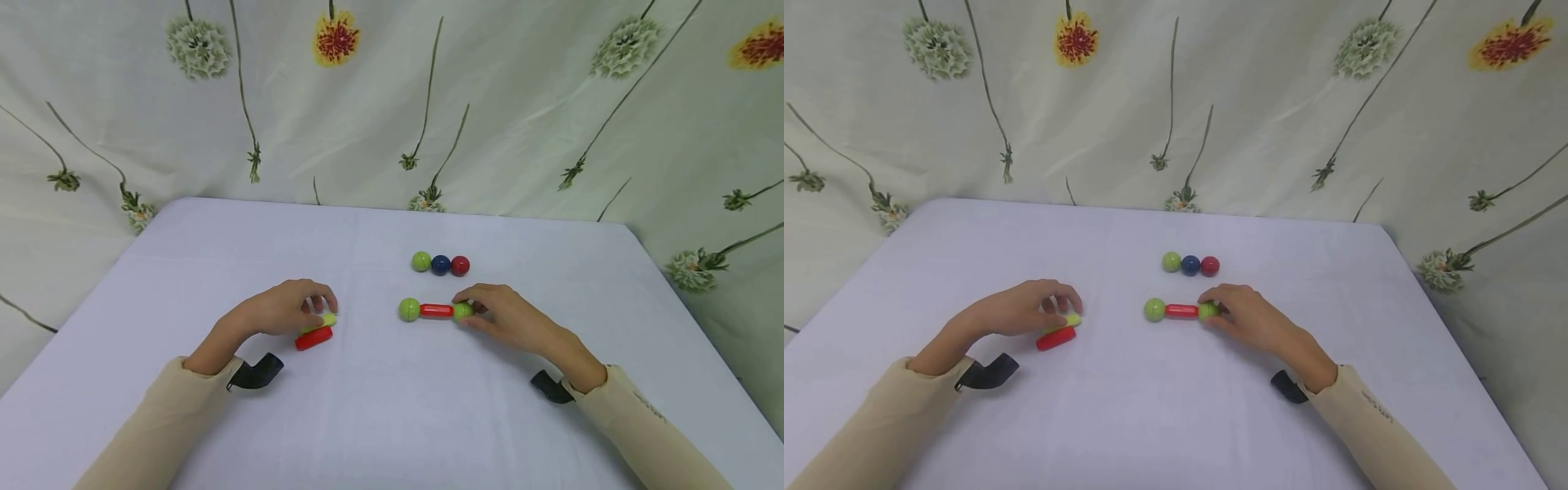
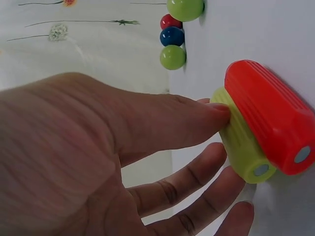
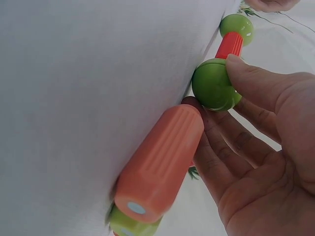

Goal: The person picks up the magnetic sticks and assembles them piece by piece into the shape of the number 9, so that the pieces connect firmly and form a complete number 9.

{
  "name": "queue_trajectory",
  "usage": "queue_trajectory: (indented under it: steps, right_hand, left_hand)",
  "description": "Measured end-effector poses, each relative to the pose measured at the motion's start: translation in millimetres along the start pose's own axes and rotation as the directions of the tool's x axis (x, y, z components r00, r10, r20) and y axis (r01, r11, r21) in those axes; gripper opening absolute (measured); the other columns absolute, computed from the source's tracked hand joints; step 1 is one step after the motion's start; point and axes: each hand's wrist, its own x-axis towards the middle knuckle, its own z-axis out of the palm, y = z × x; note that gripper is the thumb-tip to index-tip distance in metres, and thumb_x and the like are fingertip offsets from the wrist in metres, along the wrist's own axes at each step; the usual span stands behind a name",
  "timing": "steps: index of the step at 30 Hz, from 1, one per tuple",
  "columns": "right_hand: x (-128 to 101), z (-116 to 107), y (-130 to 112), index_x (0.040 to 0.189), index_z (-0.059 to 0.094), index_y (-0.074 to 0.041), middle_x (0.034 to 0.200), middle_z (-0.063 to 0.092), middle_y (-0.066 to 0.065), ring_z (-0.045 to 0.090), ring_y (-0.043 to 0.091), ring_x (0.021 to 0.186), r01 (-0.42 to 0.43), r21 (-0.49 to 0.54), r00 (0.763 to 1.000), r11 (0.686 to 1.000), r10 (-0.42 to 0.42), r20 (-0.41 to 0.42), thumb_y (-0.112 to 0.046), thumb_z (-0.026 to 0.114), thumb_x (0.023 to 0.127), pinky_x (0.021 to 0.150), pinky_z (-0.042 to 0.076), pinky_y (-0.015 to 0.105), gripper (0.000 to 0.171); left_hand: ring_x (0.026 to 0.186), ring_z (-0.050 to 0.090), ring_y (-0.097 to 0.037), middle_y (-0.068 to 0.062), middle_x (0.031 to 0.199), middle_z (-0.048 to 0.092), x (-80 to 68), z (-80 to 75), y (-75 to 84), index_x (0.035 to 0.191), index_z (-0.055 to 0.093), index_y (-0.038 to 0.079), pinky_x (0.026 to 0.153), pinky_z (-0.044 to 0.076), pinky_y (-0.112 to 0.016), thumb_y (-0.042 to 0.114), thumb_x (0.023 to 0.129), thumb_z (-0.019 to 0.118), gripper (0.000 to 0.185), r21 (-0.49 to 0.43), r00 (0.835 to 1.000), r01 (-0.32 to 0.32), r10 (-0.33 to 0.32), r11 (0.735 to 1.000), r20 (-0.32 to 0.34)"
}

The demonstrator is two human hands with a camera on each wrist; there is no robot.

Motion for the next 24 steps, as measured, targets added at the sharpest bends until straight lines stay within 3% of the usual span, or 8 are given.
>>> queue_trajectory:
  steps: [11,16,24]
  right_hand:
    - [1.6,0.8,-0.4,0.118,0.061,-0.015,0.105,0.065,-0.005,0.059,0.008,0.089,-0.023,0.007,1.000,1.000,0.022,0.021,-0.021,0.070,0.084,0.081,0.051,0.029,0.036]
    - [1.1,1.9,0.0,0.118,0.062,-0.016,0.104,0.064,-0.006,0.059,0.007,0.088,-0.015,0.004,1.000,1.000,0.015,0.015,-0.021,0.070,0.084,0.081,0.051,0.029,0.035]
    - [0.2,1.3,-0.5,0.117,0.061,-0.016,0.104,0.064,-0.006,0.058,0.006,0.087,-0.007,0.008,1.000,1.000,0.007,0.005,-0.021,0.070,0.084,0.081,0.051,0.028,0.034]
  left_hand:
    - [0.086,0.055,-0.018,-0.007,0.101,0.062,2.8,5.6,2.1,0.105,0.063,0.018,0.071,0.045,-0.030,0.013,0.087,0.057,0.019,0.033,0.999,0.039,-0.038,0.999,-0.029]
    - [0.078,0.056,-0.016,-0.005,0.099,0.062,4.8,9.7,4.6,0.106,0.063,0.018,0.069,0.044,-0.029,0.015,0.088,0.059,0.019,0.039,0.997,0.051,-0.049,0.998,-0.056]
    - [0.081,0.057,-0.016,-0.006,0.100,0.062,6.9,11.1,8.8,0.113,0.060,0.017,0.068,0.046,-0.028,0.014,0.089,0.054,0.025,0.027,0.987,0.042,-0.037,0.999,-0.158]
